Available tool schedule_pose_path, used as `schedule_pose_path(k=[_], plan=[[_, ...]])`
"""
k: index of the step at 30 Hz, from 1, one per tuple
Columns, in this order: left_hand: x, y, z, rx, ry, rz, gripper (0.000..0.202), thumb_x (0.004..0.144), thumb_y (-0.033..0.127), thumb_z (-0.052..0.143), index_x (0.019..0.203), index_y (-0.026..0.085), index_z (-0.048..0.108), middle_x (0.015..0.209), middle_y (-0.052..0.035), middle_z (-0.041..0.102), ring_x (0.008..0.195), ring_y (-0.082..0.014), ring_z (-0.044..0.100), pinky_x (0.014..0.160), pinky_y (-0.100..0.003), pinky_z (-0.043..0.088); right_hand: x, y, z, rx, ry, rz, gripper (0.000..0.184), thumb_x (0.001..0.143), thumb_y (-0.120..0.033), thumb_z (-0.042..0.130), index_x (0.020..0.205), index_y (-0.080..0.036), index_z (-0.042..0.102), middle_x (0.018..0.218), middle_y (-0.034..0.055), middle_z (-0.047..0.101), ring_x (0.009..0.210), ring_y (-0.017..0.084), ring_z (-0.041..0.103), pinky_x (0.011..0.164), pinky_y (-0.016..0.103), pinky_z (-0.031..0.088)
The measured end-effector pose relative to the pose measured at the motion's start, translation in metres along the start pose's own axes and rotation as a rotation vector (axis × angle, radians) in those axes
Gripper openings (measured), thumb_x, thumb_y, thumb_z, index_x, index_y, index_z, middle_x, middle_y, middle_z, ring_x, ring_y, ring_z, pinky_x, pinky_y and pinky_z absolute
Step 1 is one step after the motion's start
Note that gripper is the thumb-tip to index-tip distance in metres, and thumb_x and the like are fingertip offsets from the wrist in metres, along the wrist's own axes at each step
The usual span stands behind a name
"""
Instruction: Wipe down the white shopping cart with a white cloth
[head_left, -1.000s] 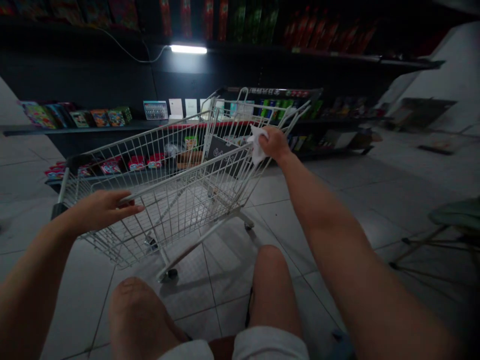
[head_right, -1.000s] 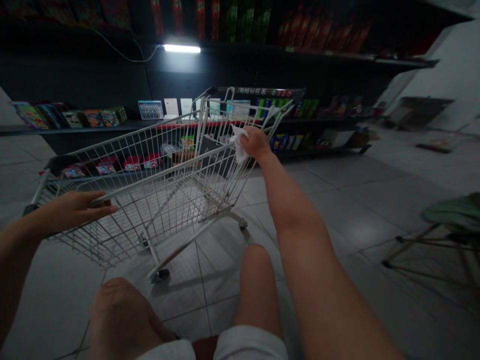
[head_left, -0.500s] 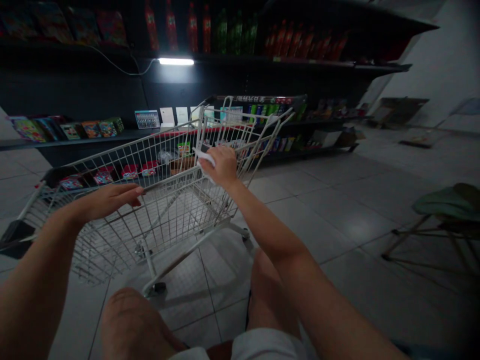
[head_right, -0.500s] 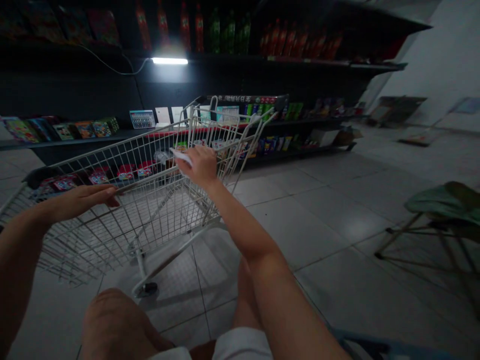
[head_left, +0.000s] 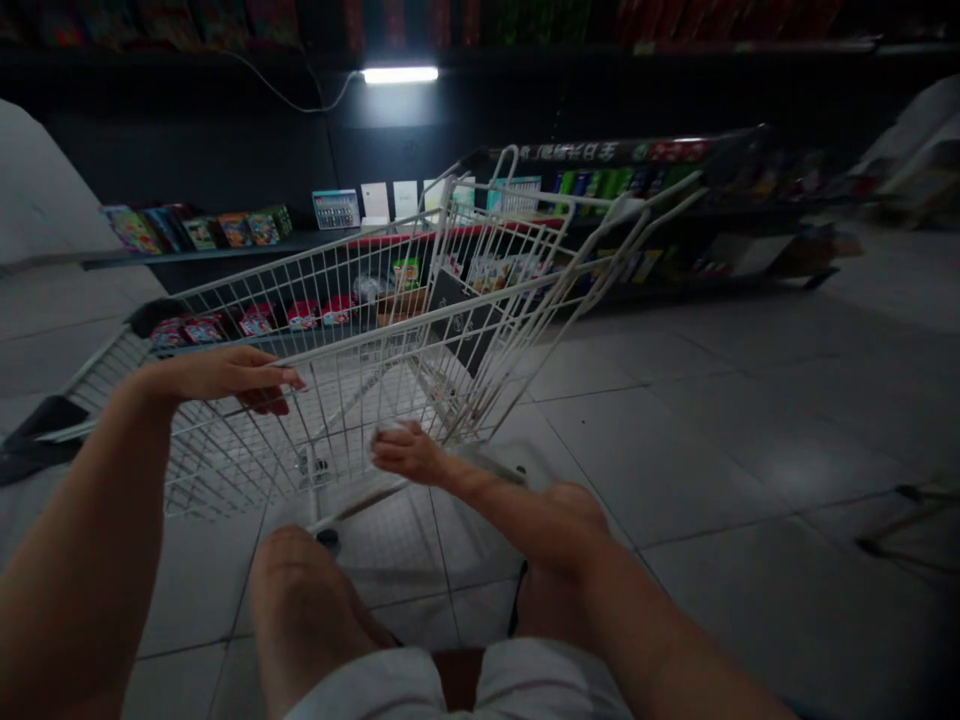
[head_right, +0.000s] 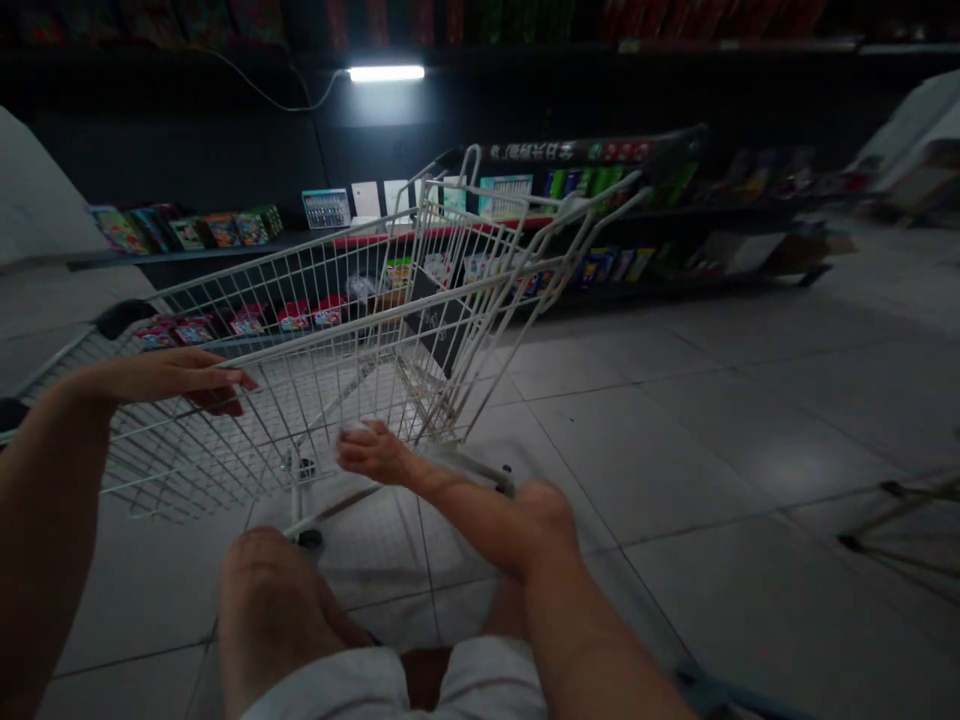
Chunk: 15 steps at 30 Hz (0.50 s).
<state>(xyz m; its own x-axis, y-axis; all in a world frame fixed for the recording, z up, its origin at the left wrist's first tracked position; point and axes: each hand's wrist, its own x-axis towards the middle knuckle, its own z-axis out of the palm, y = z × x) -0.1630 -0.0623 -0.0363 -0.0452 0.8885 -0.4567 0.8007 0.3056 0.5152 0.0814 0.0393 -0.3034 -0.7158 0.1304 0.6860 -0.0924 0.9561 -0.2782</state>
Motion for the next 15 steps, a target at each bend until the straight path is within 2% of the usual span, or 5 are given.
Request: schedule_pose_path(k=[4,7,10,12,15], plan=[[0.002,-0.007,-0.001,-0.023,0.002,0.026,0.061,0.076,0.062,0.056,0.115,0.017,0.066,0.092,-0.0103,0.078,0.082,-0.0222,0.072,0.077,-0.035,0.057,-0.007,-0.006,0.015,0.098,-0.076,-0.106,0.027,0.094,-0.018,0.051,0.072,-0.028,0.063,0.077,-0.0071,0.069,0.083,0.008,0.065,0.088,0.030,0.054],[0.006,-0.013,-0.002,-0.031,0.023,0.026,0.060,0.073,0.065,0.057,0.111,0.020,0.071,0.091,-0.0097,0.078,0.085,-0.0244,0.072,0.076,-0.035,0.058,0.048,-0.011,-0.013,0.046,0.012,-0.136,0.014,0.094,-0.026,0.057,0.088,-0.035,0.067,0.094,-0.0084,0.071,0.096,0.009,0.065,0.096,0.032,0.054],[0.008,-0.013,-0.001,0.000,0.039,0.002,0.055,0.068,0.067,0.058,0.095,0.023,0.076,0.090,-0.0080,0.077,0.085,-0.0252,0.071,0.076,-0.034,0.056,0.109,-0.020,-0.028,-0.048,0.247,-0.098,0.021,0.092,-0.027,0.062,0.102,-0.045,0.067,0.111,-0.0116,0.069,0.117,0.013,0.060,0.111,0.041,0.047],[0.009,-0.010,-0.001,0.017,0.045,0.007,0.052,0.066,0.068,0.059,0.085,0.022,0.076,0.088,-0.0081,0.077,0.083,-0.0252,0.071,0.076,-0.034,0.056,0.126,-0.029,-0.019,-0.039,0.269,-0.067,0.021,0.093,-0.028,0.060,0.103,-0.046,0.067,0.112,-0.0119,0.070,0.120,0.014,0.060,0.114,0.044,0.044],[0.007,-0.005,0.001,0.013,0.060,0.017,0.055,0.066,0.068,0.058,0.089,0.023,0.076,0.086,-0.0083,0.076,0.081,-0.0247,0.070,0.075,-0.035,0.055,0.107,-0.046,0.013,0.118,0.183,0.097,0.011,0.094,-0.036,0.059,0.094,-0.038,0.070,0.104,-0.0088,0.072,0.106,0.011,0.066,0.105,0.039,0.052]])
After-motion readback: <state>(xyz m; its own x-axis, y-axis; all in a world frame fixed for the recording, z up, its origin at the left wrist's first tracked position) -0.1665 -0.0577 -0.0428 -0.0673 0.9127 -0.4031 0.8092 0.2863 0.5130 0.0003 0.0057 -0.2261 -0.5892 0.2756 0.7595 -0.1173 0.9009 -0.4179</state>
